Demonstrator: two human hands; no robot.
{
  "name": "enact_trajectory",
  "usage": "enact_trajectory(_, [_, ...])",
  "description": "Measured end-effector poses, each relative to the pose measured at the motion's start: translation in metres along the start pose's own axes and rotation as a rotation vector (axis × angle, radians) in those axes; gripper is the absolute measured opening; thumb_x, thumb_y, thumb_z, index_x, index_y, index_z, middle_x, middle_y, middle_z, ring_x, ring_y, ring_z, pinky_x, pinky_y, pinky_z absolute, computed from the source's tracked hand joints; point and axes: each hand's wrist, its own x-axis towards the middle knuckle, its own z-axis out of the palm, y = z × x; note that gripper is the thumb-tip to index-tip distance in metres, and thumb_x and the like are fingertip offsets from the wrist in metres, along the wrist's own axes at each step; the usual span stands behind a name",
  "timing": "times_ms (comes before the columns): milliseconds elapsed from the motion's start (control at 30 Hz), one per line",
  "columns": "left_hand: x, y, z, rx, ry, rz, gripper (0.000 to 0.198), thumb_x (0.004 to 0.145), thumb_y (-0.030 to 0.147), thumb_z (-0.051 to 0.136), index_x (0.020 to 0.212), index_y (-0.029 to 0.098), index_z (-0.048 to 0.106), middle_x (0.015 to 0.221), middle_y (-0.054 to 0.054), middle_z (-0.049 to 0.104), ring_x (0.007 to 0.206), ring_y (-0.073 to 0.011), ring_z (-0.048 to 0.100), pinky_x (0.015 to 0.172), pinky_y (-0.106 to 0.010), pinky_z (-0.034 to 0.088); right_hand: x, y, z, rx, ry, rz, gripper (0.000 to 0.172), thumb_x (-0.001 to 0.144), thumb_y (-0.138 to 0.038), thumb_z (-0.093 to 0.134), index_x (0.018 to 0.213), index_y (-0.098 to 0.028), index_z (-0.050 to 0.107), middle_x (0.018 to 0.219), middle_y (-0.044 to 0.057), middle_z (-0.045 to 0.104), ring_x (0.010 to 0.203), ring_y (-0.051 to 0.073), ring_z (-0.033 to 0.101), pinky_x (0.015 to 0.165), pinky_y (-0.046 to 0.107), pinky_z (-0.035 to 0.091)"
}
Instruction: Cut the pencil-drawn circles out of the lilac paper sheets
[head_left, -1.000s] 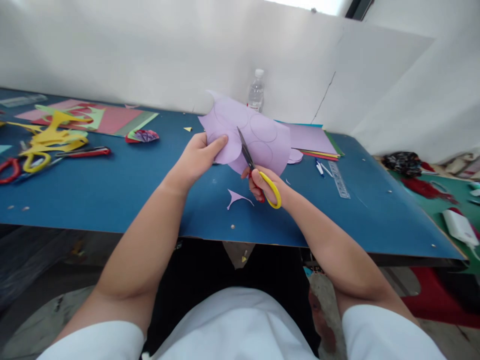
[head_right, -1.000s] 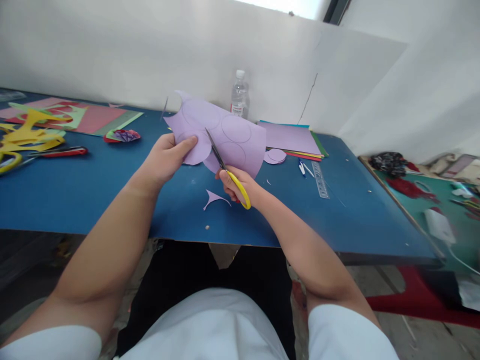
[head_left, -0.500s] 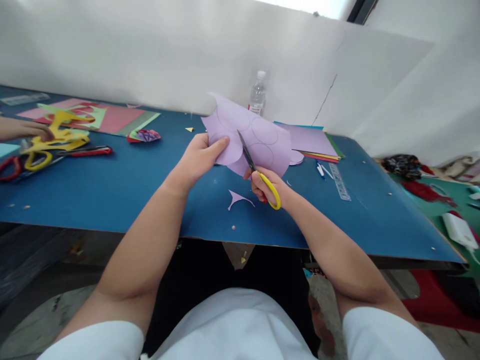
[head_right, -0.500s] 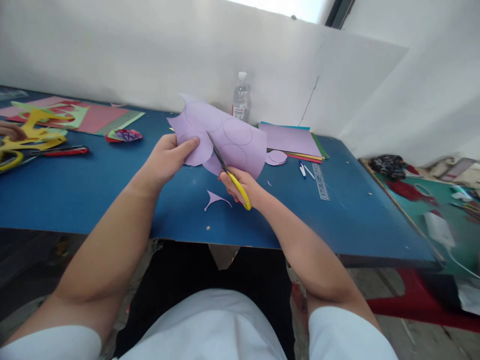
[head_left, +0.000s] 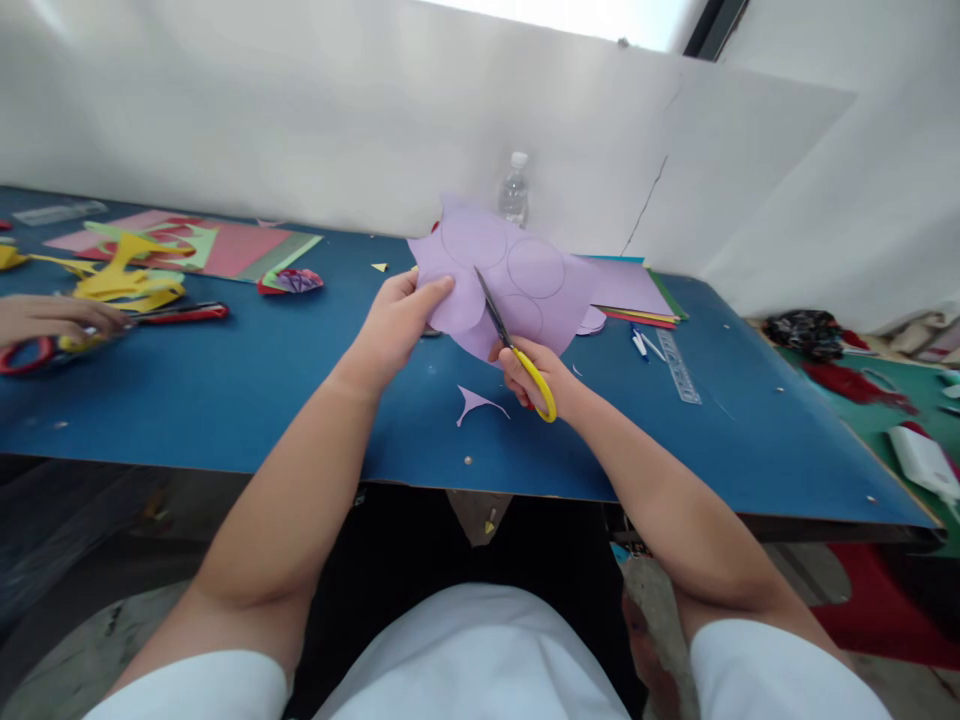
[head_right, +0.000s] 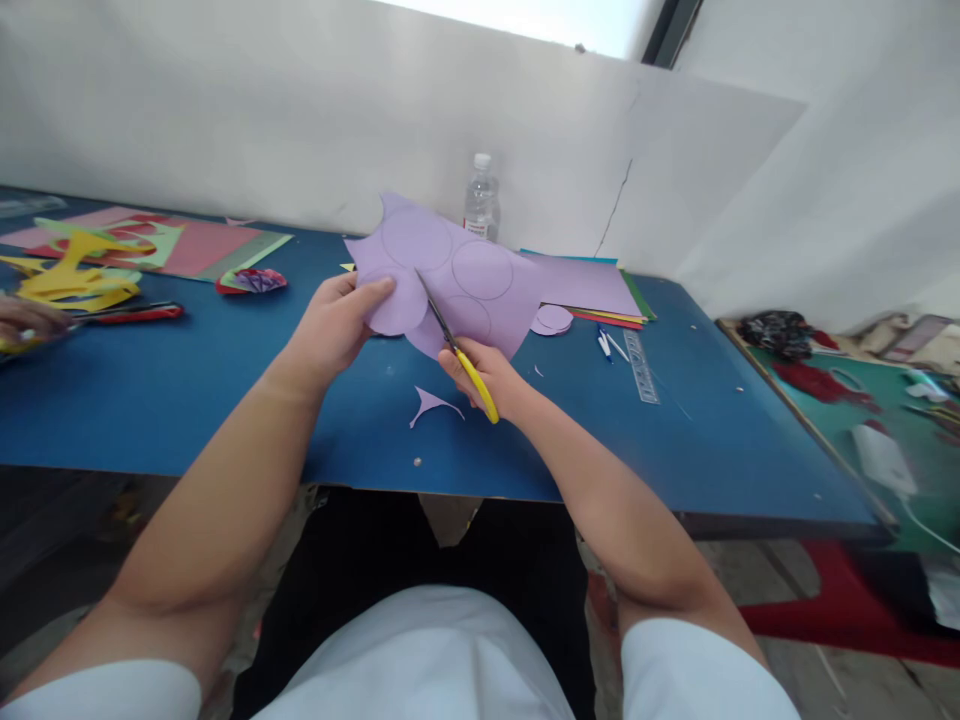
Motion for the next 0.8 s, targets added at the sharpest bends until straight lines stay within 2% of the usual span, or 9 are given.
enact_trajectory(167, [-0.015,0.004,0.016,0.066,-0.066,0.023,0.032,0.079,0.043,0.086,0.070,0.022,0.063,0.062,0.001,0.056,0.057,-0.0129,0.048,0.055,-0.028,0.045,0.003,0.005,0.005,0.007,0.042,-0.034,0.075,0.091,-0.101,0.063,0.101,-0.027,0.059,0.061,-0.007,0.048,0.048,0.014,0.047,0.044,0.027,0.040])
enact_trajectory(333, [-0.020,0.000,0.028,0.025,-0.014,0.030,0.037,0.082,0.046,0.085,0.067,0.021,0.061,0.059,0.002,0.054,0.056,-0.0119,0.046,0.055,-0.027,0.043,0.005,0.011,0.007,0.024,0.052,-0.044,0.080,0.086,-0.105,0.064,0.102,-0.027,0.059,0.063,-0.007,0.051,0.046,0.014,0.047,0.043,0.028,0.039])
enact_trajectory(500, [-0.015,-0.003,0.021,-0.011,0.017,0.022,0.032,0.077,0.039,0.087,0.067,0.021,0.062,0.061,0.002,0.055,0.057,-0.0120,0.049,0.056,-0.027,0.040,0.003,0.011,0.004,0.052,-0.022,-0.006,0.079,0.086,-0.105,0.064,0.100,-0.028,0.057,0.066,-0.006,0.050,0.049,0.014,0.046,0.045,0.030,0.041])
enact_trajectory(700, [-0.015,0.004,0.015,0.049,-0.108,-0.019,0.029,0.078,0.033,0.083,0.064,0.020,0.061,0.061,0.001,0.055,0.060,-0.0125,0.049,0.058,-0.028,0.041,0.002,0.006,0.003,0.080,-0.048,-0.003,0.078,0.087,-0.104,0.064,0.106,-0.028,0.060,0.067,-0.006,0.048,0.055,0.015,0.046,0.051,0.031,0.042])
enact_trajectory(800, [-0.015,0.005,0.014,0.050,-0.131,-0.015,0.030,0.079,0.032,0.081,0.062,0.020,0.059,0.060,0.001,0.055,0.060,-0.0124,0.050,0.059,-0.028,0.041,0.001,0.003,0.003,0.054,-0.030,0.002,0.079,0.086,-0.104,0.064,0.105,-0.027,0.060,0.068,-0.005,0.048,0.056,0.015,0.047,0.051,0.031,0.041])
